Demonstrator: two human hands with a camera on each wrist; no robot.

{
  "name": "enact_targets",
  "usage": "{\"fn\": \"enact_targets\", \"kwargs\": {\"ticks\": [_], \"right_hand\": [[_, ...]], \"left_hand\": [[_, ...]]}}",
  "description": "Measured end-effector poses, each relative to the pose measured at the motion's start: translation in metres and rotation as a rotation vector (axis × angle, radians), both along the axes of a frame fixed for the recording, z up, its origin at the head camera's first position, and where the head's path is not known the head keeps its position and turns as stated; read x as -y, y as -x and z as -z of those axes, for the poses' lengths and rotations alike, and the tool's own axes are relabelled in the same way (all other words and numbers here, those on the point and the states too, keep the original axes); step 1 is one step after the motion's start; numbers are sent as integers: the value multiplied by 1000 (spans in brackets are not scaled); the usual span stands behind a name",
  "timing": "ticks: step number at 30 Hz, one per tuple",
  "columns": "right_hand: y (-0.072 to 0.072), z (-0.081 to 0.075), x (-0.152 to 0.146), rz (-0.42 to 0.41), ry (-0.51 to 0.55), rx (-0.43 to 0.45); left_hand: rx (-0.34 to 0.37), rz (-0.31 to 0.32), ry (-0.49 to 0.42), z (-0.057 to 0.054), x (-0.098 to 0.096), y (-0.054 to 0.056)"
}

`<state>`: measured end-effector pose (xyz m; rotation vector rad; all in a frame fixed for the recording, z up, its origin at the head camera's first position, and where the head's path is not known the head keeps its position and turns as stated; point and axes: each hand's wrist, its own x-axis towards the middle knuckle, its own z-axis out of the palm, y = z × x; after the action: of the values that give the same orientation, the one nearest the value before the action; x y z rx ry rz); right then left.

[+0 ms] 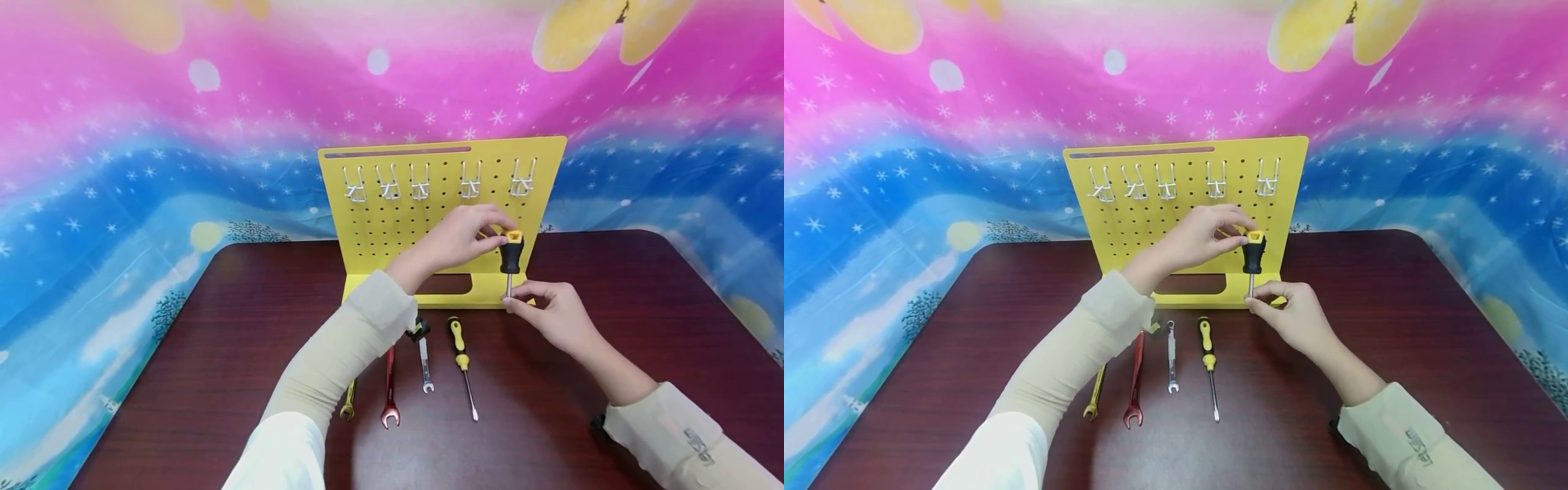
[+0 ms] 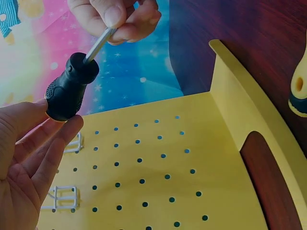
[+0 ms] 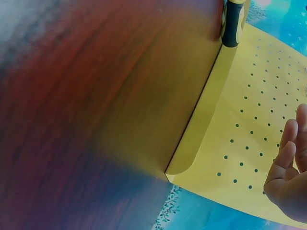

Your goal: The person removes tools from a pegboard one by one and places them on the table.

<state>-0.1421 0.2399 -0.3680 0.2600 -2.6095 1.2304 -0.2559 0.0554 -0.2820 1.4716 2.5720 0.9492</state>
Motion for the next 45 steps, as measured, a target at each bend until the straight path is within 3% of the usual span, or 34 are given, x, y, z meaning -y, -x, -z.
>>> {"fn": "enact_targets", "kwargs": {"ticks": [8, 19, 25, 34, 38, 45], "right_hand": [[-7, 2, 2, -26, -29, 51], [-20, 8, -1, -84, -42, 86], [-28, 9, -2, -145, -46, 117], [-41, 17, -5, -235, -43, 108], [-45, 21, -4, -267, -39, 96], [-49, 25, -2, -305, -31, 167]], "left_hand": [[-26, 28, 11, 10, 3, -1], [77, 45, 5, 27, 10, -7], [26, 60, 28, 34, 11, -12], [29, 116, 41, 44, 8, -23], [72, 121, 37, 49, 10, -26], [102, 149, 54, 58, 13, -28]]}}
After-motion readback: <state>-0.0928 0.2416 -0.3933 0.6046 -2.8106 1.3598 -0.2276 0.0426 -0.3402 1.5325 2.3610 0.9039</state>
